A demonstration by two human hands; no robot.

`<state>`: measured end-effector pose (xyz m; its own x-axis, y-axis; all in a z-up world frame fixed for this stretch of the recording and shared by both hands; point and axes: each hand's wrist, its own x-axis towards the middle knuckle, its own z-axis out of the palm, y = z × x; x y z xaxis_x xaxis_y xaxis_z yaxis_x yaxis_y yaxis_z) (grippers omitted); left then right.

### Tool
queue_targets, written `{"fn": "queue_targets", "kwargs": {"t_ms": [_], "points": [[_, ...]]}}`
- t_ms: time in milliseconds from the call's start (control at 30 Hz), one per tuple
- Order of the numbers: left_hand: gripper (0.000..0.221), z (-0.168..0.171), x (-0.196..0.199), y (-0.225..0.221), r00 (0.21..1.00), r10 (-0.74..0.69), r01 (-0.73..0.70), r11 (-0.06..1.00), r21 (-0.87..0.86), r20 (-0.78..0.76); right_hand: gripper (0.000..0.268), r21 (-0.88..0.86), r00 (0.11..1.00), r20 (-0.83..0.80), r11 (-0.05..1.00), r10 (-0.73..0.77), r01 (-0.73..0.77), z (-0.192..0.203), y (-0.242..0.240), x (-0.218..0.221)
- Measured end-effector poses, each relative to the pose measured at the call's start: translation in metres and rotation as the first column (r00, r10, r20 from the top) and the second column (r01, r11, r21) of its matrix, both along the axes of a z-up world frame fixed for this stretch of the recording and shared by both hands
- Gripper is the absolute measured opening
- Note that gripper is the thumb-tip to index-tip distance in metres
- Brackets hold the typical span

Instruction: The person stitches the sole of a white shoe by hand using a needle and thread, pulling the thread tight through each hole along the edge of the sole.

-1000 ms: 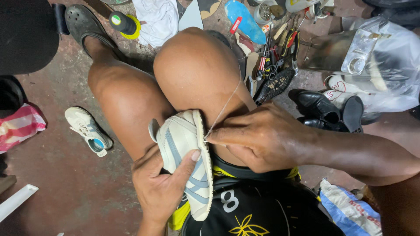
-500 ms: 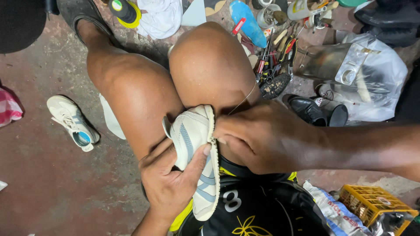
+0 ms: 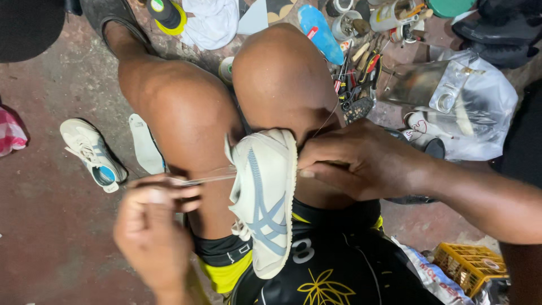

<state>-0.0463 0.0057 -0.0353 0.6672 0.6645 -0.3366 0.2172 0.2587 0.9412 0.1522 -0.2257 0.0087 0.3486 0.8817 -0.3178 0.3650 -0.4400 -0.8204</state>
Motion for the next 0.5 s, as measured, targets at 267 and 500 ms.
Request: {"fn": "queue_targets", "kwargs": {"t_ms": [267,500], "points": [[0.010,0.026,0.012,0.021,0.967,-0.137,0.251,0.631,0.734,-0.213,0.014,0.110,0.996,-0.055,0.991,-0.069,0.075,-0.024,-0.021,-0.005],[0.013,0.027,0.051,-0.007,0.736,-0.660,0.610,0.547,0.574,-0.153,0.009,0.122,0.987,-0.110,0.984,-0.114,0.127,-0.032,-0.025,-0.006]]}}
